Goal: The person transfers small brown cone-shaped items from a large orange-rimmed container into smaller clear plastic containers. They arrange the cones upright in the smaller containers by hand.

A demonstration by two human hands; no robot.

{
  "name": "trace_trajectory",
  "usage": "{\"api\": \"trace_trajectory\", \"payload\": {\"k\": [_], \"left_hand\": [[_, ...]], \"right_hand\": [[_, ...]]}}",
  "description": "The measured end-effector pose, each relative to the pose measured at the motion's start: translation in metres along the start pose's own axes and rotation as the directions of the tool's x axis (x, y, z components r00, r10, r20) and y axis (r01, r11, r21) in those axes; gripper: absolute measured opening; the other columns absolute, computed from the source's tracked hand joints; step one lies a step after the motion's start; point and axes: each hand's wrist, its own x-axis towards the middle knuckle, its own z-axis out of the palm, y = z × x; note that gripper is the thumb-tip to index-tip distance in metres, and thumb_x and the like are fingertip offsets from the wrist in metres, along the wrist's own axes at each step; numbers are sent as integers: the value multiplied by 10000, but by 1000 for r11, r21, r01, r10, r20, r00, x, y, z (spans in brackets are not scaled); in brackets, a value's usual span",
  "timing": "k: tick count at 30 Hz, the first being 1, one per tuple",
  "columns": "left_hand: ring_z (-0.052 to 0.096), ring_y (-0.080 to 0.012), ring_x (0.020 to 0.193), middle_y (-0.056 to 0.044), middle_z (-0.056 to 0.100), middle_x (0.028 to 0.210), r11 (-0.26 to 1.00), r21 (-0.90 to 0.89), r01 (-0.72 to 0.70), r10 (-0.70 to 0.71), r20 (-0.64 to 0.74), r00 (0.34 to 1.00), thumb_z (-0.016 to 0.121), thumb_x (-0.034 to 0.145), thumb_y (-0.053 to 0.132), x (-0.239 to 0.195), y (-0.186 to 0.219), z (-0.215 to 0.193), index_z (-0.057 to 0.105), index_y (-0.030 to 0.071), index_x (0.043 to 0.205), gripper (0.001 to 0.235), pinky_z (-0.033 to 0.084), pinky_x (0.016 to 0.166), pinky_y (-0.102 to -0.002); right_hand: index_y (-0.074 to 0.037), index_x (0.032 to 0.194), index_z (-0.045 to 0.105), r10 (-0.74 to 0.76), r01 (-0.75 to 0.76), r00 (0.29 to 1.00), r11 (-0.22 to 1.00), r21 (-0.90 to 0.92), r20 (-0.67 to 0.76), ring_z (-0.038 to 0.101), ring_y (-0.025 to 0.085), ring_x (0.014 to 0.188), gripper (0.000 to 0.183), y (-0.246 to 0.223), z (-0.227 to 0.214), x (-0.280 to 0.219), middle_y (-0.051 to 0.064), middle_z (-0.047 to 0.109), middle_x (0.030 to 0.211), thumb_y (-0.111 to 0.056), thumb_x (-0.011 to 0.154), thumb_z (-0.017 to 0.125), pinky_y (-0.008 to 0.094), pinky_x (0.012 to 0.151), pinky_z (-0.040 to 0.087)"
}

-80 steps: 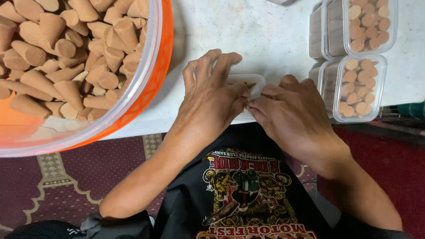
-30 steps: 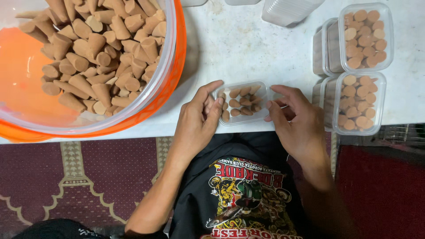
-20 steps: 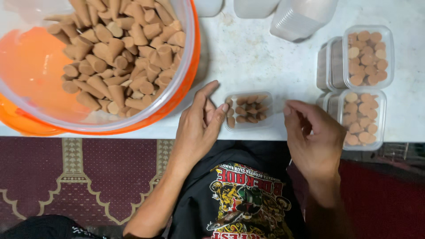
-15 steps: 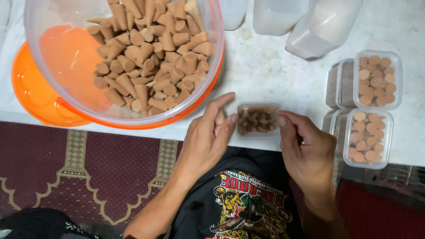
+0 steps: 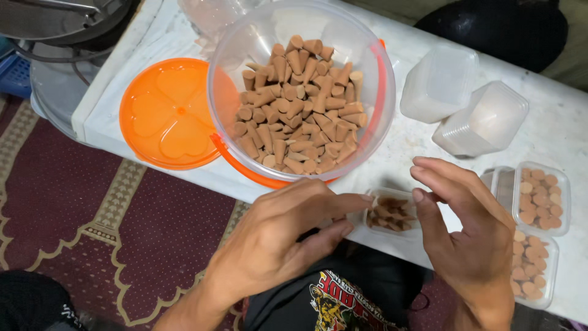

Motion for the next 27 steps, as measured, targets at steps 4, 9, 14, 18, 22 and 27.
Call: {"api": "trace_trajectory", "payload": {"k": [4,9,14,18,22,27], "left_hand": [[544,-228,798,-75,547,890,991,123,-44,55,-93,994,613,1045,91,6,-5,-31,604,44,1291,250,433,723,-328],[706,-268,1067,-150,719,1176,934,355,50,39,-239,970,544,1054,79,32,-12,-57,614,-21,1273,251,526,908,-348],[653,-441,979,-156,722,1115,796,526,301,-221,-210,952,490,988,132,65,-48,-56,646,83,1187,258,473,690,-566],[667,-510,907,-209,713,970,637,667,385,-427,-111,898,471,866,-29,92,-73,-57,624,91,1162,354,491,690,-643],[714,-513,910,-180,705,959,649,551,524,-581,-85,809,535,888,11,107,-73,-73,678,39,1118,273,548,801,-652],[713,-491,969,-183,713,1024,691,414,592,-621,-78,780,421,965,88,105,-53,-76,668,41,1188,336,542,863,-645]], "right_hand": [[58,1124,720,19,-18,998,1000,19,-57,749,248,989,121,-20,1,18,177,765,1064,31,1015,677,331,931,577],[67,1075,745,-65,64,998,997,46,6,723,225,867,131,-48,2,57,181,763,1044,47,955,697,308,789,567],[9,1136,733,-148,140,971,989,56,190,706,201,856,197,-37,28,109,119,767,1047,-59,968,658,308,778,538],[-121,852,598,-71,166,830,978,-124,553,655,295,671,163,-27,56,161,39,710,758,-51,937,478,444,637,473],[-52,924,748,-23,284,783,903,-324,622,684,369,847,184,-37,75,193,125,703,847,17,831,605,522,718,585],[-122,902,754,-17,421,729,800,-428,685,699,282,822,251,-2,106,203,31,699,846,-89,920,506,484,674,608]]}}
